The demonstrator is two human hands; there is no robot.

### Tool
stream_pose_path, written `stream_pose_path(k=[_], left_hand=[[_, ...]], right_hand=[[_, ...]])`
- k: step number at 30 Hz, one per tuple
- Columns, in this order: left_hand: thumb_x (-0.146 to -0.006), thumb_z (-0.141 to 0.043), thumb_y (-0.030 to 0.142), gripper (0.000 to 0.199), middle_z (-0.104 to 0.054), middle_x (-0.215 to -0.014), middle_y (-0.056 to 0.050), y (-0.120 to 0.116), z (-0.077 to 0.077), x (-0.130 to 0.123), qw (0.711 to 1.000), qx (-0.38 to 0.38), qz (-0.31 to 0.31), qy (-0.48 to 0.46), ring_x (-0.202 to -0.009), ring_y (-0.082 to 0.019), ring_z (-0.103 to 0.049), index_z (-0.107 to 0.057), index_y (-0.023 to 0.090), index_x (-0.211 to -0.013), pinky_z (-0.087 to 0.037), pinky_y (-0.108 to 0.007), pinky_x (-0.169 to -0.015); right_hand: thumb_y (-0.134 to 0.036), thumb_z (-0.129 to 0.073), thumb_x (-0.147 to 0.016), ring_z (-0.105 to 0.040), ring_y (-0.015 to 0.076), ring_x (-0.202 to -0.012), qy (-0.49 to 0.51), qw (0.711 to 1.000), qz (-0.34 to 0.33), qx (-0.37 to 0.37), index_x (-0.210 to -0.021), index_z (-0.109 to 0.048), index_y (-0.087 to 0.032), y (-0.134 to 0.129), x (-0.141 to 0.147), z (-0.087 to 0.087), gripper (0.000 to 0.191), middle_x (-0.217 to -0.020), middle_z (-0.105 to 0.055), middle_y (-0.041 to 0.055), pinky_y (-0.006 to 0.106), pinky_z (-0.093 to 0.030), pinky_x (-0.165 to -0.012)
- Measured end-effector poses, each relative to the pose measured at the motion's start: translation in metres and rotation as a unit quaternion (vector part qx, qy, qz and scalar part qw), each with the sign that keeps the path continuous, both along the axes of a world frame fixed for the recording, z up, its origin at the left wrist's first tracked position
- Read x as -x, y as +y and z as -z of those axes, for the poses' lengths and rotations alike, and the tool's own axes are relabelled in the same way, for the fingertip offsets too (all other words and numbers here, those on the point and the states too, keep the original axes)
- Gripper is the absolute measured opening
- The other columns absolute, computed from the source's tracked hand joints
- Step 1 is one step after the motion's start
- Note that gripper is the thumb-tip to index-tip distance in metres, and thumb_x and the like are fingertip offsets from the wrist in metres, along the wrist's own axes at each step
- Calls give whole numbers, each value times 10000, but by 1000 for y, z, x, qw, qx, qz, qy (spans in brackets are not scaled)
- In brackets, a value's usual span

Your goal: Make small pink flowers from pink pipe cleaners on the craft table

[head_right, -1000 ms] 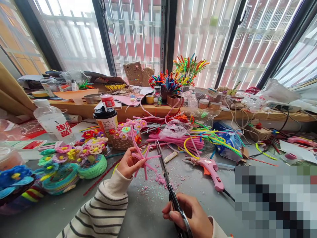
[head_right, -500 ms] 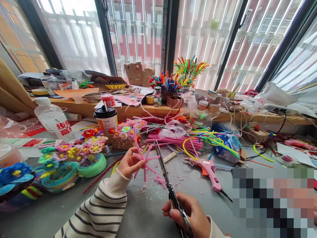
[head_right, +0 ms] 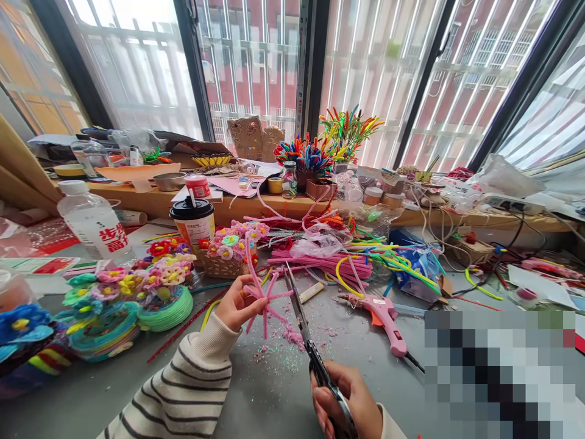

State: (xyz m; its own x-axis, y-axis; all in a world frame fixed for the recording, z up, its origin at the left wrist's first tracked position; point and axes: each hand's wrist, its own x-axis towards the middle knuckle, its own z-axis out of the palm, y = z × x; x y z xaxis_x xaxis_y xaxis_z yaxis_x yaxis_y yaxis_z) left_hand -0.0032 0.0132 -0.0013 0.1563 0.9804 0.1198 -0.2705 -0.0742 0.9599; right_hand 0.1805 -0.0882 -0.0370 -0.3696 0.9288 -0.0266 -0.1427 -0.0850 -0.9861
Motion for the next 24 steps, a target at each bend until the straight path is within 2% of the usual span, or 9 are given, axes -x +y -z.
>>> stream_pose_path(k=[3,8,13,17,20,22,24], left_hand=[[-504,-641,163,412,-499,-477,94,1,0,0,1000,-1,-6,-4,-435,-62,-494,-354,175,-800,-418,-186,-458],[-502,-641,162,414,-495,-472,97,1,0,0,1000,-4,-14,-5,-433,-71,-504,-352,179,-798,-422,-194,-453],[-498,-640,159,410,-504,-469,92,0,-2,0,1000,-2,-15,-3,-437,-77,-510,-359,181,-797,-423,-196,-455],[-487,-650,181,406,-527,-480,73,1,-2,1,1000,5,-11,3,-443,-90,-515,-373,175,-784,-423,-207,-447],[-472,-663,214,399,-533,-475,65,4,-1,1,1000,16,-11,20,-447,-98,-514,-407,169,-774,-421,-214,-439],[-465,-668,233,354,-541,-480,51,5,1,2,999,20,-7,40,-450,-93,-511,-460,154,-740,-404,-198,-433],[-463,-671,239,278,-554,-486,32,7,2,3,998,22,2,55,-449,-80,-505,-509,133,-664,-388,-180,-431]], right_hand=[[-564,-510,-552,-281,15,-235,-25,1000,12,2,-576,-386,-159,0,2,2,424,-319,-367,-73,132,-238,-255],[-513,-480,-627,-248,10,-214,-76,995,64,20,-536,-310,-182,-2,3,2,384,-286,-323,-94,124,-183,-237],[-513,-488,-616,-229,10,-220,-80,994,76,7,-537,-330,-177,-2,1,-3,379,-295,-332,-87,133,-184,-243],[-459,-535,-601,-264,23,-250,-127,985,117,-21,-572,-407,-162,-3,-5,-7,325,-345,-332,-86,149,-222,-269],[-407,-561,-592,-331,46,-315,-231,954,177,-73,-585,-489,-157,-7,-20,-9,260,-419,-415,-51,167,-271,-315],[-384,-570,-583,-388,84,-374,-329,912,212,-126,-593,-545,-176,-12,-34,-7,210,-454,-493,-21,189,-303,-354],[-359,-608,-539,-392,107,-361,-418,856,250,-173,-614,-576,-210,-18,-52,-4,169,-428,-518,-16,225,-320,-378]])
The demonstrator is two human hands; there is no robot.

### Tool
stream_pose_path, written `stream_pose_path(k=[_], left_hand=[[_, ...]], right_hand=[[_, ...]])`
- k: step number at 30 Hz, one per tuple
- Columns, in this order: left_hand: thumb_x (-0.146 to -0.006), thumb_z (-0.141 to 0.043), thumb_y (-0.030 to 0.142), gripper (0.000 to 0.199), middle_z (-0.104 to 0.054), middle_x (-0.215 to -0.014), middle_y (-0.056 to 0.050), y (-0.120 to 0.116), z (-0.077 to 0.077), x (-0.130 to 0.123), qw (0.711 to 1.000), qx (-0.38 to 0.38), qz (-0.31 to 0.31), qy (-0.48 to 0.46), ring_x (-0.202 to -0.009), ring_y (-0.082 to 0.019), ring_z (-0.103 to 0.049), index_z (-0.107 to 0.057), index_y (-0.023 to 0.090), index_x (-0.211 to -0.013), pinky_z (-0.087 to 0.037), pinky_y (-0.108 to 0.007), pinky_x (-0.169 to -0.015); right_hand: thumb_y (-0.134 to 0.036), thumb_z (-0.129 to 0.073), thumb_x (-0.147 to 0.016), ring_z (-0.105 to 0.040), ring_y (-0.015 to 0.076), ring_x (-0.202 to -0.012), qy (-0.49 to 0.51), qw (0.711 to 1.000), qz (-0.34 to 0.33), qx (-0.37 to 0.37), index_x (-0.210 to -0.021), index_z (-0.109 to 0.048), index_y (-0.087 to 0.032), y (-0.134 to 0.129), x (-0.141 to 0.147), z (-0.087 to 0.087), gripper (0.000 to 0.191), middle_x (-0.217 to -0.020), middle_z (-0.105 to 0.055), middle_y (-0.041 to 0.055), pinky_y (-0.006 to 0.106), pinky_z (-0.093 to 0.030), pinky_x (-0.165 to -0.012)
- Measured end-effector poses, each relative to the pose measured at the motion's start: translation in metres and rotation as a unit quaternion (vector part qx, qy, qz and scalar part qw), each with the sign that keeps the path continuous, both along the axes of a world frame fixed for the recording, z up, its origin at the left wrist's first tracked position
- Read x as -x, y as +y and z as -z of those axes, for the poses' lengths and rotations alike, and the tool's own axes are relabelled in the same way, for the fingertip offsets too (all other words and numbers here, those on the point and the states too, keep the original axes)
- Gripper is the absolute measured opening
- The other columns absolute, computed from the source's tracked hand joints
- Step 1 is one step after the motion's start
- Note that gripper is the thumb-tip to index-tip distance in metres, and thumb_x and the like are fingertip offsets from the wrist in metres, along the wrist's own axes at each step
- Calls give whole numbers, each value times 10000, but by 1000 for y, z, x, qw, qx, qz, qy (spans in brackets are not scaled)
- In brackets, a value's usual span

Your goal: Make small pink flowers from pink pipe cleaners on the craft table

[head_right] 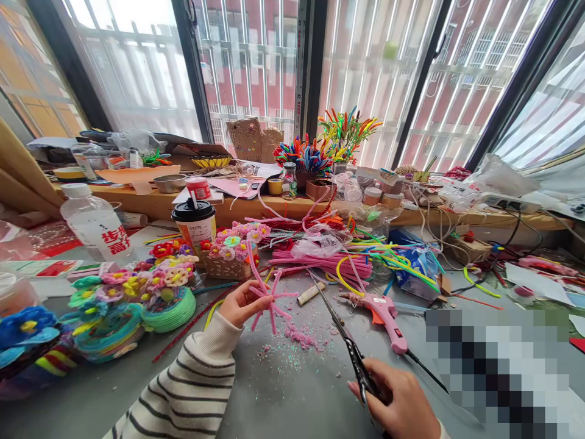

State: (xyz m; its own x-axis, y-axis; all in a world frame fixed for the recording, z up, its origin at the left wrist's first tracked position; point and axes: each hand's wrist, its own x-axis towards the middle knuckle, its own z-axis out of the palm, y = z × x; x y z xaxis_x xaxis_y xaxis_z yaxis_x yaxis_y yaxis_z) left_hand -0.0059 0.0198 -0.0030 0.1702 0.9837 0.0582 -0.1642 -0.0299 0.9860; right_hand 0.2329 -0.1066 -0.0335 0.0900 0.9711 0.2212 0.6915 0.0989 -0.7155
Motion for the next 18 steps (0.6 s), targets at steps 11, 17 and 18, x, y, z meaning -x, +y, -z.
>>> stream_pose_path(k=[11,17,18], left_hand=[[-396,-704,235,269,-601,-473,-1,-4,-4,-1,993,116,1,-27,-471,-119,-568,-543,107,-568,-468,-252,-524],[-398,-707,214,305,-600,-485,6,-4,-4,-1,992,121,23,-32,-477,-125,-576,-527,115,-623,-467,-243,-500],[-403,-705,218,301,-601,-483,3,-4,-3,-1,992,123,30,-29,-476,-126,-576,-524,115,-621,-465,-241,-496]], right_hand=[[-388,-631,-507,-548,262,-622,-74,984,-41,155,-693,-639,-355,-5,-79,-6,189,-717,-612,129,404,-387,-579],[-352,-593,-584,-524,208,-579,-31,997,-54,55,-643,-623,-249,13,-21,-39,123,-652,-578,79,346,-408,-551],[-345,-589,-595,-527,200,-599,13,997,-66,28,-671,-613,-232,19,-2,-41,138,-668,-578,67,332,-417,-561]])
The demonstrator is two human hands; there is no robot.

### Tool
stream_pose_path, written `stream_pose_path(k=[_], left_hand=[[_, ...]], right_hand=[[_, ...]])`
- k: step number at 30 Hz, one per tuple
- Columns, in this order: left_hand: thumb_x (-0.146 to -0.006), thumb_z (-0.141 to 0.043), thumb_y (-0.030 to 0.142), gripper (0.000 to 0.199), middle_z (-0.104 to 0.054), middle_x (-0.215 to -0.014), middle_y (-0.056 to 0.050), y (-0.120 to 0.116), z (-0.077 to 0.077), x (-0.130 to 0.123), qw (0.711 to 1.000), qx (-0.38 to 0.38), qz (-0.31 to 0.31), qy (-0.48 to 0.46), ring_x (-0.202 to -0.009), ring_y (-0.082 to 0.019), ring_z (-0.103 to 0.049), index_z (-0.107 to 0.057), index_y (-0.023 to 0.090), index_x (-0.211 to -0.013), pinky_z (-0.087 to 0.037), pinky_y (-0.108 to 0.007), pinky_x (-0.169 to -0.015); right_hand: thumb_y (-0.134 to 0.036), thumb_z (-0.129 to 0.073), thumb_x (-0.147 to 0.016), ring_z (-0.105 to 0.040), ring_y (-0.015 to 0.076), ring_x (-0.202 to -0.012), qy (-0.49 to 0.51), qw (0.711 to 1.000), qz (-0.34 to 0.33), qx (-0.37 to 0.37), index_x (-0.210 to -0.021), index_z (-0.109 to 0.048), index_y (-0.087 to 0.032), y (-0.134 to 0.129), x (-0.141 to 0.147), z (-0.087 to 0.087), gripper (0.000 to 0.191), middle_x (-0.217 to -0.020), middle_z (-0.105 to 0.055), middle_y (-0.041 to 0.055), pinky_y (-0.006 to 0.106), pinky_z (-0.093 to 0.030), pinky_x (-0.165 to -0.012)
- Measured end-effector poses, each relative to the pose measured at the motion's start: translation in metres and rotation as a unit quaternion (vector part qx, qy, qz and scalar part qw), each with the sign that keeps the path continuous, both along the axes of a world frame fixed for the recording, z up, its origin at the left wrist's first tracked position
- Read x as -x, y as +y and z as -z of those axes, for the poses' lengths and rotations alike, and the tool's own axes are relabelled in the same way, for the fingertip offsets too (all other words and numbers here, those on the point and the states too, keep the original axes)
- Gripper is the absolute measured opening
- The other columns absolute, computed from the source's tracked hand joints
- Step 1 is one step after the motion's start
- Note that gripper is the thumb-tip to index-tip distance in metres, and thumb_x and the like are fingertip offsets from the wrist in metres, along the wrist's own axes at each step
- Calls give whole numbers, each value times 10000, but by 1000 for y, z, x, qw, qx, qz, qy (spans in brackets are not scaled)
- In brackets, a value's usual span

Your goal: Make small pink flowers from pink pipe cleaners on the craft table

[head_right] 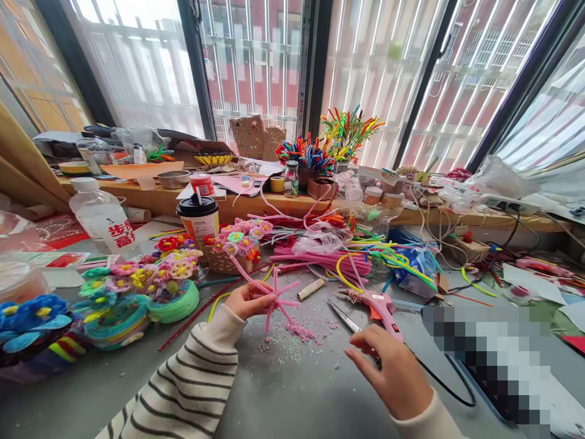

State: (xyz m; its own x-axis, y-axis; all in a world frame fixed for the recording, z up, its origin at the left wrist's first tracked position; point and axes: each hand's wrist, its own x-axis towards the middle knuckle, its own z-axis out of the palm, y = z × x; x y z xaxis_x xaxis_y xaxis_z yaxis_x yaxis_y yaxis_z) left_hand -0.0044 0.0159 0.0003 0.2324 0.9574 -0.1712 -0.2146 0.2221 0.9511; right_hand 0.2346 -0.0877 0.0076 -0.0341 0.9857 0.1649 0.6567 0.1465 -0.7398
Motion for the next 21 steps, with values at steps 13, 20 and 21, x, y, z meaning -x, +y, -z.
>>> stream_pose_path(k=[13,20,21], left_hand=[[-430,-693,240,246,-605,-475,-5,-2,1,-2,998,-15,46,45,-459,-116,-564,-545,115,-581,-431,-198,-436],[-494,-652,342,269,-623,-541,-30,7,-6,14,995,35,18,-91,-509,-125,-582,-592,117,-629,-458,-213,-515],[-521,-619,393,291,-623,-537,-33,8,-9,18,992,48,10,-117,-497,-118,-576,-596,118,-614,-456,-208,-504]], right_hand=[[-330,-613,-585,-495,89,-465,461,885,8,62,-655,-565,-125,62,100,26,222,-539,-545,-15,208,-401,-461],[-270,-676,-503,-443,53,-437,528,842,37,107,-585,-571,-133,64,69,24,191,-510,-533,-33,171,-363,-436],[-264,-678,-499,-442,52,-437,534,837,34,114,-582,-570,-138,64,66,23,185,-509,-529,-36,170,-359,-435]])
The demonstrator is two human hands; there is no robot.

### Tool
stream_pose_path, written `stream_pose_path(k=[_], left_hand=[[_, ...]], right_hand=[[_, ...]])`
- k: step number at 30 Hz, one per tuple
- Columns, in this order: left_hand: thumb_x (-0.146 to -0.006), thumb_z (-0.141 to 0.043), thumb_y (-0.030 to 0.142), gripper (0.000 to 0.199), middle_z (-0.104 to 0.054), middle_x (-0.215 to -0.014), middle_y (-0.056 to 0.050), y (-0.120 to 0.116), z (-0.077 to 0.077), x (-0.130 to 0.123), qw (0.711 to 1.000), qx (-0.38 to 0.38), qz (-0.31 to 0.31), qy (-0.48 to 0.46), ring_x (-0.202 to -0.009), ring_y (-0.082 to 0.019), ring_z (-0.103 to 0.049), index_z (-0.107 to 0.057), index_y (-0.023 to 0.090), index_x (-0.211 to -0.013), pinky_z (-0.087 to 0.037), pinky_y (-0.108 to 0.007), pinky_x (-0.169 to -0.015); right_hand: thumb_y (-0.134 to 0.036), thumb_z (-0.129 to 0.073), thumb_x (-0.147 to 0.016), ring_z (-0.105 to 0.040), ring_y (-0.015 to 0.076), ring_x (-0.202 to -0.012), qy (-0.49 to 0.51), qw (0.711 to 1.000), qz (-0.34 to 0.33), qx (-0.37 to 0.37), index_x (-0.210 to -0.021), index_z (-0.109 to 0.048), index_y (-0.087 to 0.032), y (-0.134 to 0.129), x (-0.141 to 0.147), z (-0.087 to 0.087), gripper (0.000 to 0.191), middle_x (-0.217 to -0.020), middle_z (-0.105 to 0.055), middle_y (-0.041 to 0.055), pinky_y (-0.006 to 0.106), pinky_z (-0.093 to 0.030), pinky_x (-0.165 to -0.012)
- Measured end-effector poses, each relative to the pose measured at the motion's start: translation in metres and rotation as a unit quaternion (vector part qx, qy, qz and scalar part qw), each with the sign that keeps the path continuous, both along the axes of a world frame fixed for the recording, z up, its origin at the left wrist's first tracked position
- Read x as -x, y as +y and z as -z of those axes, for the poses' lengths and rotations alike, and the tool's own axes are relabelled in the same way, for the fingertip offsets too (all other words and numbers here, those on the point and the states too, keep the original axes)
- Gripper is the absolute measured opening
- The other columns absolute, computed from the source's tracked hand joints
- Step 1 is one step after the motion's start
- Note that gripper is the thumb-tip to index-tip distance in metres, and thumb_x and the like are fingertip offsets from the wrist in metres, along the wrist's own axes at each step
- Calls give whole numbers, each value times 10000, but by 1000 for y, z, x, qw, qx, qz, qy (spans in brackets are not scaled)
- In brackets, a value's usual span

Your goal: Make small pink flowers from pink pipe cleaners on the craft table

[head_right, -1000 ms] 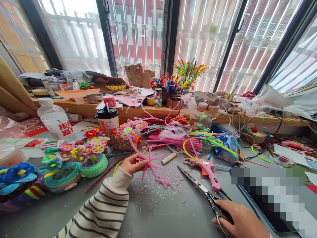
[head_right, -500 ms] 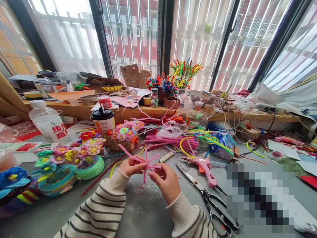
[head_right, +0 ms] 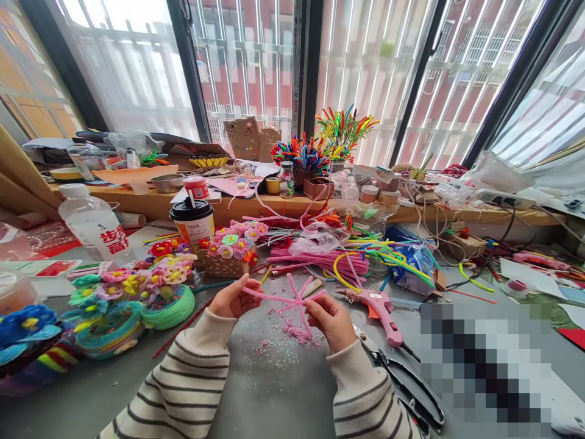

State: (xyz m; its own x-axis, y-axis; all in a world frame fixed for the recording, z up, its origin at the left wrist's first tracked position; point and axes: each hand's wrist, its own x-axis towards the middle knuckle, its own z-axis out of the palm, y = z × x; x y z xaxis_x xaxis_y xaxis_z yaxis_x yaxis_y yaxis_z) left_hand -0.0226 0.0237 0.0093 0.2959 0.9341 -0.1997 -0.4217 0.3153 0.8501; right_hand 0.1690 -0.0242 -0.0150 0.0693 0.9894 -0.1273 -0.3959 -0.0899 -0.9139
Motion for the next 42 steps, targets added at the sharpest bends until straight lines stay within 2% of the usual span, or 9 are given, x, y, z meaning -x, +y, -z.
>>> stream_pose_path(k=[4,7,10,13,16,19,25,36,42], left_hand=[[-627,-428,529,427,-597,-506,-22,-1,-6,5,996,10,-14,-87,-472,-95,-550,-601,140,-598,-446,-205,-500],[-533,-614,368,243,-597,-527,-16,-8,-1,-5,994,11,110,16,-451,-89,-536,-601,142,-624,-416,-190,-459],[-447,-687,234,332,-613,-680,-37,-18,11,-18,957,-79,261,94,-577,-120,-551,-597,142,-753,-423,-229,-552],[-379,-707,244,420,-589,-643,-9,-23,18,-24,942,-122,291,116,-541,-104,-524,-591,152,-772,-406,-206,-509],[-399,-698,254,395,-575,-609,2,-24,17,-24,944,-135,261,149,-529,-96,-516,-584,142,-761,-405,-200,-501],[-481,-665,245,258,-580,-578,-4,-21,13,-26,953,-130,206,181,-525,-93,-526,-579,117,-687,-421,-211,-522],[-432,-694,235,261,-575,-482,19,-17,17,-36,990,-48,52,118,-464,-92,-541,-512,115,-576,-459,-243,-520],[-423,-692,270,297,-595,-485,-21,-21,14,-39,988,13,114,104,-482,-131,-564,-561,83,-613,-456,-273,-537],[-382,-705,261,264,-578,-440,-1,-21,13,-39,988,32,96,120,-430,-111,-535,-563,92,-526,-446,-264,-521]], right_hand=[[-259,-671,-504,-433,55,-426,35,998,-47,5,-560,-552,-160,-4,-8,-5,164,-488,-495,-51,176,-335,-418],[-261,-668,-507,-403,41,-390,45,993,-110,14,-540,-540,-153,-6,-6,-5,171,-452,-473,-60,168,-293,-390],[-259,-664,-514,-386,34,-377,1,981,-191,18,-545,-550,-129,-7,-2,-2,176,-430,-477,-53,161,-253,-378],[-267,-648,-539,-329,19,-336,-65,970,-233,-5,-550,-544,-120,-6,1,-1,180,-367,-435,-71,157,-198,-354],[-267,-656,-531,-318,15,-323,-79,973,-217,-15,-543,-524,-120,-4,2,0,198,-338,-410,-84,150,-195,-345],[-276,-673,-516,-410,29,-376,-28,986,-163,-9,-622,-538,-126,-4,3,-1,228,-432,-492,-61,143,-289,-380],[-327,-662,-531,-540,75,-535,79,995,-57,-5,-737,-574,-139,-5,3,-3,293,-601,-584,-12,178,-425,-521],[-186,-664,-556,-520,60,-474,116,992,-38,-32,-630,-566,-145,-4,15,9,130,-567,-605,-20,173,-416,-493],[-196,-669,-546,-518,58,-470,115,993,-26,-17,-676,-538,-163,-4,18,9,188,-615,-605,-21,171,-412,-478]])
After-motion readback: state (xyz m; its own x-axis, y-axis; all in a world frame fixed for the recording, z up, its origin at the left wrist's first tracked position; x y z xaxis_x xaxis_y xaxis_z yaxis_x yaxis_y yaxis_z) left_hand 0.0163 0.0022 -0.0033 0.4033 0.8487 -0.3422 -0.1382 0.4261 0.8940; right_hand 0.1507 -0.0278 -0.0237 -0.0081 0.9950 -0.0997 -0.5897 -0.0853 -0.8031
